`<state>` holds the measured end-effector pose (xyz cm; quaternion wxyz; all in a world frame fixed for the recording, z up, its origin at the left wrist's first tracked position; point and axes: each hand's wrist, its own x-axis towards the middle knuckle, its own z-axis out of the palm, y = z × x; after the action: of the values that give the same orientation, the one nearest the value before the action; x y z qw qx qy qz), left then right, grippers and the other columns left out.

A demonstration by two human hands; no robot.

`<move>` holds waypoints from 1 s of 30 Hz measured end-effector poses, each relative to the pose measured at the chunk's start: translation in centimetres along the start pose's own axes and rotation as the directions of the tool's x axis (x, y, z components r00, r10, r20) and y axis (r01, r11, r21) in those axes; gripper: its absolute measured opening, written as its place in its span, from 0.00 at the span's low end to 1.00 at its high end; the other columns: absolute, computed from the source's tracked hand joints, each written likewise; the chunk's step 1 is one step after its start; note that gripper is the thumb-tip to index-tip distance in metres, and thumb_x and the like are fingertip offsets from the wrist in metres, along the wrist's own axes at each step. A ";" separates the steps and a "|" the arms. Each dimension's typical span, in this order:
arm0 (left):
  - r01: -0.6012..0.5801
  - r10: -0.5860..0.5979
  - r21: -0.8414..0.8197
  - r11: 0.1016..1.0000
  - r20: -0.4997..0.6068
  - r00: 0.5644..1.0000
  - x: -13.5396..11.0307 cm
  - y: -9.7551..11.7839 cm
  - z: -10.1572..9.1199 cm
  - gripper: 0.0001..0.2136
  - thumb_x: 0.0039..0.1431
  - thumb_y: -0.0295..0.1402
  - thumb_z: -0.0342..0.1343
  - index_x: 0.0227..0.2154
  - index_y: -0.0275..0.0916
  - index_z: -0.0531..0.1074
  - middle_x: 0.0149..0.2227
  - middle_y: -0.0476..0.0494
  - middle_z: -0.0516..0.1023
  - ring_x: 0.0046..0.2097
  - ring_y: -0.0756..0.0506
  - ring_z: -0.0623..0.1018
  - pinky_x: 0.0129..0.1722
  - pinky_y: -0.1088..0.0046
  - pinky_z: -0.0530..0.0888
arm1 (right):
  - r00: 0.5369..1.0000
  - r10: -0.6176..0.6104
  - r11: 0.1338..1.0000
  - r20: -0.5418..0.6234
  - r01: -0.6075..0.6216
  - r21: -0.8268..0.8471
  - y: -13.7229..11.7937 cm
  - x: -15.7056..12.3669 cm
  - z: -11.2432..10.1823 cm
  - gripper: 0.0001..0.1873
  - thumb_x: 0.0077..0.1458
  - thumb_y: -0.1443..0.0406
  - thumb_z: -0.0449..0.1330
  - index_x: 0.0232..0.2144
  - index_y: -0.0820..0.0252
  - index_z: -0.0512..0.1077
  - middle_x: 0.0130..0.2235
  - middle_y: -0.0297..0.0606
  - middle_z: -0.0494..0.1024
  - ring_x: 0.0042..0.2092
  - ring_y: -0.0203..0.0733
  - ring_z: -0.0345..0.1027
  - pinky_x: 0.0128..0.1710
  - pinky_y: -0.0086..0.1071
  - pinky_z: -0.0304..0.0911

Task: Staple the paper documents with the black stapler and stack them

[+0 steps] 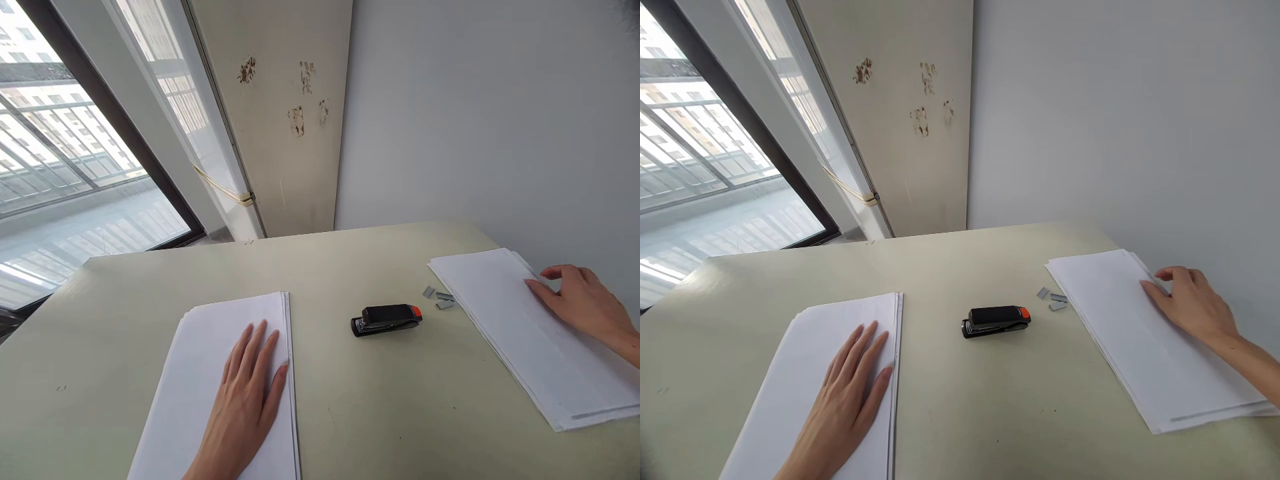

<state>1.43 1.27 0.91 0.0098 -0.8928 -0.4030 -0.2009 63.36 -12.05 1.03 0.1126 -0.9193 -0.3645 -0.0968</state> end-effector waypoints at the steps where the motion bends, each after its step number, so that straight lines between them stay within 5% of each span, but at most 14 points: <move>1: -0.002 0.002 0.004 1.000 0.001 1.000 0.0 0.0 0.0 0.28 0.77 0.41 0.49 0.75 0.47 0.53 0.75 0.40 0.61 0.76 0.32 0.59 0.68 0.44 0.71 | 1.000 0.003 1.000 0.016 -0.003 -0.003 -0.3 -0.1 -0.1 0.20 0.66 0.53 0.62 0.45 0.66 0.78 0.47 0.61 0.80 0.38 0.53 0.79 0.29 0.41 0.59; 4: -0.008 0.008 0.018 1.000 0.009 1.000 0.0 0.0 0.0 0.27 0.78 0.41 0.49 0.74 0.46 0.54 0.75 0.39 0.61 0.76 0.32 0.58 0.68 0.44 0.72 | 0.997 -0.003 1.000 0.080 0.002 0.009 -1.8 -0.3 -1.0 0.24 0.69 0.52 0.56 0.53 0.68 0.73 0.52 0.66 0.77 0.40 0.56 0.80 0.29 0.43 0.59; 7: -0.004 0.004 0.023 1.000 0.011 1.000 0.0 0.0 0.0 0.26 0.77 0.41 0.49 0.74 0.45 0.55 0.75 0.39 0.61 0.76 0.32 0.58 0.68 0.43 0.72 | 0.993 -0.049 0.996 0.105 0.040 0.083 -4.9 -1.4 -2.8 0.20 0.70 0.53 0.55 0.54 0.61 0.70 0.52 0.57 0.79 0.40 0.51 0.80 0.34 0.42 0.63; 11: -0.009 0.009 0.031 0.999 0.000 1.000 0.0 0.1 0.0 0.25 0.77 0.40 0.49 0.73 0.44 0.57 0.75 0.39 0.61 0.76 0.33 0.58 0.67 0.44 0.72 | 0.951 -0.212 0.909 0.223 0.107 0.403 -11.1 -5.1 -5.8 0.14 0.68 0.53 0.59 0.50 0.50 0.72 0.47 0.44 0.82 0.43 0.50 0.80 0.39 0.39 0.66; 13: -0.011 0.011 0.030 0.999 -0.005 1.000 0.0 0.0 0.0 0.25 0.77 0.40 0.49 0.73 0.43 0.57 0.75 0.39 0.61 0.76 0.33 0.58 0.68 0.44 0.72 | 0.904 -0.357 0.828 0.234 0.189 0.528 -14.1 -7.4 -6.5 0.16 0.70 0.51 0.57 0.53 0.47 0.72 0.52 0.41 0.81 0.51 0.51 0.78 0.39 0.36 0.67; 16: -0.009 0.009 0.025 1.000 -0.008 1.000 0.0 -0.1 0.1 0.25 0.77 0.40 0.49 0.73 0.43 0.57 0.75 0.39 0.61 0.77 0.33 0.58 0.68 0.44 0.72 | 0.817 -0.537 0.696 0.209 0.288 0.658 -17.6 -10.2 -5.8 0.26 0.66 0.46 0.62 0.60 0.46 0.68 0.59 0.43 0.78 0.57 0.55 0.74 0.53 0.44 0.70; 20: -0.012 0.012 0.017 1.000 0.000 1.000 -0.2 -0.1 0.2 0.25 0.78 0.40 0.48 0.73 0.44 0.57 0.75 0.39 0.60 0.77 0.32 0.57 0.68 0.44 0.71 | 0.732 -0.643 0.616 0.226 0.318 0.721 -20.4 -12.5 -2.7 0.28 0.66 0.46 0.64 0.63 0.39 0.65 0.65 0.40 0.74 0.61 0.55 0.72 0.52 0.45 0.73; 26: -0.020 0.020 0.030 0.999 0.001 1.000 -0.4 -0.1 0.3 0.25 0.78 0.40 0.48 0.73 0.42 0.58 0.75 0.38 0.61 0.77 0.32 0.57 0.68 0.44 0.71 | 0.721 -0.692 0.470 0.023 0.426 0.773 -22.0 -13.7 -0.3 0.13 0.70 0.53 0.62 0.53 0.45 0.73 0.48 0.38 0.81 0.47 0.48 0.76 0.45 0.39 0.72; 30: -0.021 0.021 0.037 0.999 0.002 1.000 -0.4 0.0 0.3 0.25 0.78 0.40 0.48 0.72 0.41 0.58 0.75 0.38 0.60 0.77 0.33 0.57 0.68 0.44 0.71 | 0.704 -0.710 0.431 0.026 0.404 0.807 -22.5 -14.4 -0.8 0.12 0.68 0.54 0.65 0.50 0.46 0.74 0.45 0.35 0.82 0.43 0.45 0.76 0.40 0.35 0.70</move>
<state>1.27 1.01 0.53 0.0279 -0.8968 -0.3974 -0.1926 37.44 -5.63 1.09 0.3729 -0.6071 -0.6718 0.2024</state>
